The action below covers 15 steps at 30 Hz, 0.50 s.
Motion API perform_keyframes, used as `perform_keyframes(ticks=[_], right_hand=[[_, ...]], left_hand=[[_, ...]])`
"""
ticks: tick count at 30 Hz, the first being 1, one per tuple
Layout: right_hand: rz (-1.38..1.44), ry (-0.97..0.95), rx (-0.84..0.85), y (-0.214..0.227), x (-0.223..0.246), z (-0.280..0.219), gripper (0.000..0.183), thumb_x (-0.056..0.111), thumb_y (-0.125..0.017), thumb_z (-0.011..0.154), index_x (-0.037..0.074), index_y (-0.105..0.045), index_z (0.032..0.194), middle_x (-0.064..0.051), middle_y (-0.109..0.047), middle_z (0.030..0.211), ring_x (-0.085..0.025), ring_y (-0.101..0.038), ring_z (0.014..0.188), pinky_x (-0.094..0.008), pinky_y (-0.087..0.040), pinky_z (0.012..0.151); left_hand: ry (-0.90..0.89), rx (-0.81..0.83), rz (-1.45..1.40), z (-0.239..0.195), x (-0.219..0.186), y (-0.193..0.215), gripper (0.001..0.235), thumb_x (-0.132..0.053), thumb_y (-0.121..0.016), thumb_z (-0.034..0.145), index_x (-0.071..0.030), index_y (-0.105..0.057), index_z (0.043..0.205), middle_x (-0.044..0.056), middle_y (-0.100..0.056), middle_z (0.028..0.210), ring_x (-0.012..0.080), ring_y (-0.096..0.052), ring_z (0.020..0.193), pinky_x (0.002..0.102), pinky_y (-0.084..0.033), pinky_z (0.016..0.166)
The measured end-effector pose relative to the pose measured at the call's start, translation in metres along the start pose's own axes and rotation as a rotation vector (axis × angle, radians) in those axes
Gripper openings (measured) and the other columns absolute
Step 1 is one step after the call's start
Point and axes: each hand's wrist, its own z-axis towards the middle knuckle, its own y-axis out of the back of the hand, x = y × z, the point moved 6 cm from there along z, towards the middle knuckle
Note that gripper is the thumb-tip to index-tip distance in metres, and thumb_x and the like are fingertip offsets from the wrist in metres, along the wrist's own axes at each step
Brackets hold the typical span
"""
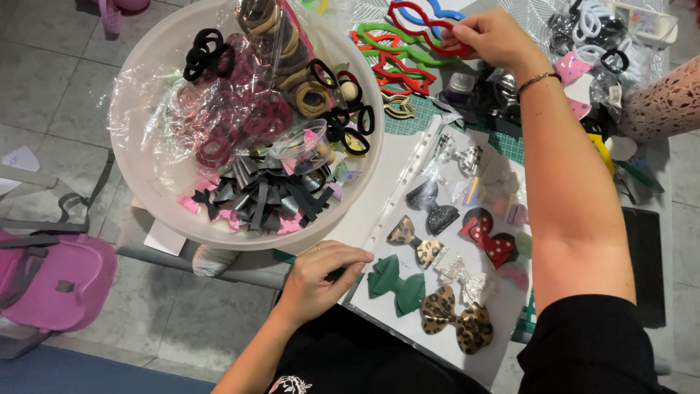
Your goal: Tracing a bow-shaped template onto a sheet of material using a pen
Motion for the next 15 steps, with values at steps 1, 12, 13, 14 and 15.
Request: perform_keyframes(ticks=[1,12,13,14,15], right_hand=[[0.000,0.003,0.001,0.000,0.005,-0.003,0.029,0.022,-0.049,0.116,0.005,-0.072,0.123,-0.005,-0.074,0.115,-0.014,-0.071,0.107,-0.027,-0.060,0.085],[0.048,-0.013,-0.090,0.007,-0.002,-0.006,0.025,0.020,-0.051,0.116,0.008,-0.072,0.118,-0.004,-0.075,0.115,-0.013,-0.071,0.108,-0.025,-0.059,0.083],[0.048,-0.012,-0.089,0.009,-0.014,0.001,0.025,0.020,-0.051,0.116,0.008,-0.072,0.118,-0.004,-0.075,0.115,-0.013,-0.071,0.108,-0.025,-0.059,0.083],[-0.093,0.164,-0.215,0.019,-0.016,0.005,0.023,0.014,-0.053,0.116,0.005,-0.075,0.116,-0.007,-0.076,0.112,-0.018,-0.072,0.106,-0.032,-0.058,0.086],[-0.234,0.342,-0.335,0.026,-0.017,0.006,0.022,0.007,-0.055,0.116,0.002,-0.077,0.114,-0.011,-0.077,0.110,-0.023,-0.073,0.104,-0.038,-0.057,0.088]], left_hand=[[-0.001,-0.002,0.002,0.000,0.000,0.000,0.009,-0.007,-0.067,0.098,-0.006,-0.074,0.102,0.004,-0.079,0.097,0.0214,-0.077,0.087,0.032,-0.056,0.083],[-0.006,-0.003,0.004,0.001,-0.004,0.002,0.010,-0.006,-0.067,0.097,-0.006,-0.075,0.103,0.003,-0.079,0.100,0.0209,-0.077,0.090,0.032,-0.057,0.085],[-0.006,-0.004,0.005,0.001,-0.003,0.002,0.010,-0.006,-0.067,0.097,-0.006,-0.075,0.103,0.003,-0.079,0.100,0.0209,-0.077,0.090,0.032,-0.057,0.085],[-0.010,-0.006,0.004,0.000,-0.002,0.001,0.010,-0.006,-0.067,0.097,-0.006,-0.075,0.103,0.003,-0.079,0.099,0.0210,-0.077,0.089,0.032,-0.057,0.084],[-0.014,-0.009,0.003,0.000,-0.001,0.000,0.010,-0.005,-0.067,0.097,-0.005,-0.075,0.102,0.003,-0.079,0.099,0.0211,-0.078,0.089,0.033,-0.057,0.084]])
